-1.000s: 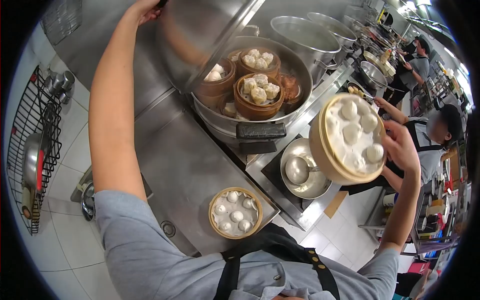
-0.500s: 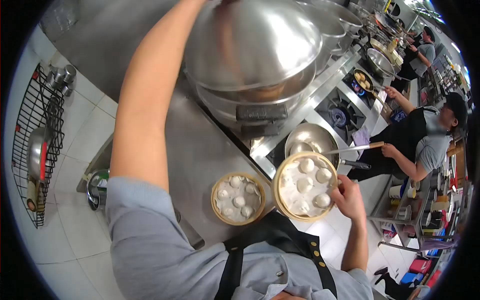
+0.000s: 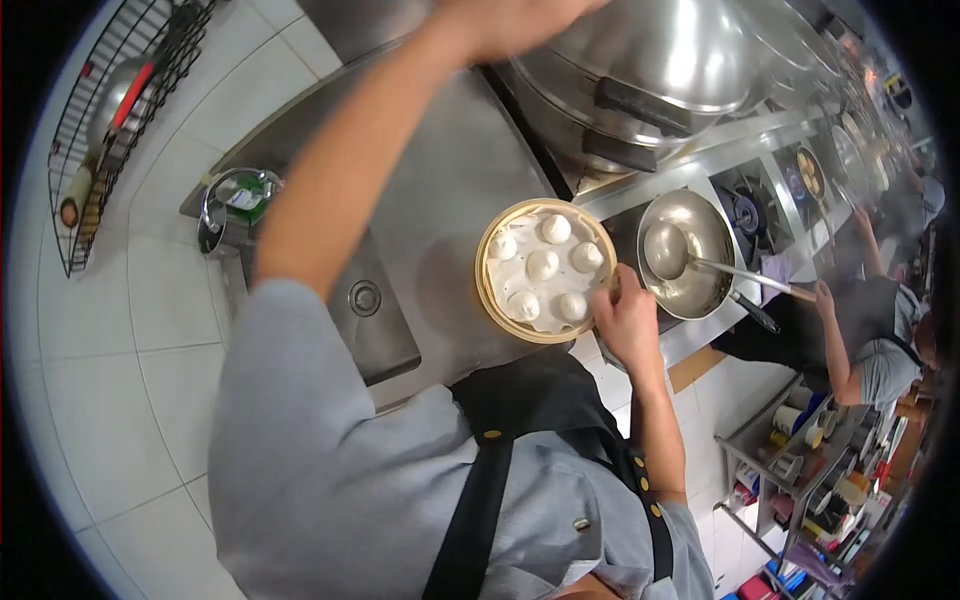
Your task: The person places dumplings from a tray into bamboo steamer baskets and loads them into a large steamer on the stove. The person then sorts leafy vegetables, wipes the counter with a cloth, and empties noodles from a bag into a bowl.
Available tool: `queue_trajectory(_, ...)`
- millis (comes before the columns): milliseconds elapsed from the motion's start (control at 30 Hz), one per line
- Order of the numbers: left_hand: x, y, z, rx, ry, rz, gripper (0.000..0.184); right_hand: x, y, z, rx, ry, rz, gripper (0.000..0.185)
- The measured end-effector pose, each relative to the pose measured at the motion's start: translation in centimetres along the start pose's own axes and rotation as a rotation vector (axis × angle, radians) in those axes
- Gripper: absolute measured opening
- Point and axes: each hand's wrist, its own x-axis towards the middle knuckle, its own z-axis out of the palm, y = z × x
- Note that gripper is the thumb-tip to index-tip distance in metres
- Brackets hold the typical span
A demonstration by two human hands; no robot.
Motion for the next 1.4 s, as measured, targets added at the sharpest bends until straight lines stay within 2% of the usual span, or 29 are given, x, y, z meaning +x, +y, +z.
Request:
queue_trajectory(33,-5.4,-2.4,2.0,-0.054,0.196,0.044,0.016,0.0,-0.1,0.8,-0.003,-0.033,0.012,0.026)
queue_trajectory(67,-10.0,-4.1,3.7,-0.296,0.236,-0.149,0.028,0.1,-0.2,1.4,-0.021,-0.056,0.017,0.029)
queue_trajectory(100,-14.2,-6.4,6.3,-0.458,0.389,-0.321,0.032,0.0,-0.2,2.0,-0.041,-0.078,0.031,0.031)
queue_trajectory(133,-18.0,-7.9,7.9,-0.455,0.330,-0.575,0.040,-0.1,0.1,2.2,-0.062,-0.098,0.050,0.034)
queue_trajectory(167,-21.6,-9.3,10.1,-0.529,0.320,-0.730,0.046,-0.2,0.3,2.6,-0.064,-0.085,0.043,0.035)
queue_trajectory(200,-24.3,-9.3,12.1,-0.588,0.355,-0.853,0.054,-0.4,0.5,3.0,-0.074,-0.075,0.038,0.036)
queue_trajectory(267,-28.0,-10.4,15.8,-0.817,0.366,-0.970,0.054,-0.8,0.8,3.2,-0.096,-0.055,0.033,0.037)
queue_trajectory(367,-29.2,-9.8,18.4,-1.175,0.254,-0.842,0.056,-1.0,0.3,2.6,-0.060,-0.034,0.108,0.034)
queue_trajectory(400,-29.5,-9.7,18.8,-1.214,0.280,-0.842,0.057,-1.1,-0.1,1.7,0.148,-0.146,0.398,0.037)
queue_trajectory(433,-29.5,-9.6,18.9,-1.249,0.304,-0.837,0.057,-1.5,0.3,1.4,0.339,-0.154,0.528,0.043)
queue_trajectory(500,-29.9,-9.8,19.6,-1.365,0.360,-0.835,0.062,-2.9,2.3,2.3,0.684,-0.161,0.742,0.057)
queue_trajectory(567,-30.6,-9.3,21.5,-1.485,0.474,-0.940,0.063,-5.3,7.7,6.7,0.977,-0.228,0.864,0.072)
queue_trajectory(600,-30.9,-9.2,22.2,-1.542,0.535,-0.993,0.064,-5.7,5.4,7.5,1.140,-0.233,0.824,0.072)
queue_trajectory(667,-30.9,-9.8,23.2,-1.503,0.585,-0.883,0.068,-5.2,4.0,10.6,1.483,-0.122,0.678,0.072)
queue_trajectory(700,-30.7,-10.4,23.5,-1.471,0.642,-0.889,0.070,-4.6,3.6,11.0,1.493,-0.151,0.613,0.074)
queue_trajectory(833,-29.0,-12.8,18.7,-1.449,0.645,-0.887,0.074,1.6,0.8,12.9,1.376,-0.230,0.708,0.079)
queue_trajectory(933,-27.2,-17.5,13.6,-1.474,0.694,-0.936,0.078,8.1,0.3,17.6,1.295,-0.272,0.764,0.077)
queue_trajectory(1000,-25.6,-20.5,9.6,-1.452,0.725,-0.946,0.076,12.6,-3.7,19.5,1.279,-0.229,0.733,0.077)
queue_trajectory(1133,-23.5,-26.9,3.2,-1.328,0.797,-0.975,0.080,20.6,-7.9,24.4,1.283,-0.317,0.686,0.076)
queue_trajectory(1233,-21.2,-28.3,-0.7,-1.175,0.877,-1.198,0.080,24.9,-9.7,27.2,1.203,-0.310,0.707,0.076)
queue_trajectory(1333,-20.7,-29.8,-1.9,-1.226,0.878,-1.066,0.079,25.7,-10.6,25.9,1.288,-0.488,0.552,0.072)
queue_trajectory(1367,-22.4,-33.1,-1.9,-1.298,0.912,-0.846,0.074,25.5,-9.7,25.9,1.422,-0.675,0.348,0.066)
queue_trajectory(1400,-23.4,-36.1,-0.6,-1.390,0.894,-0.637,0.068,25.2,-6.8,27.7,1.386,-0.706,0.261,0.058)
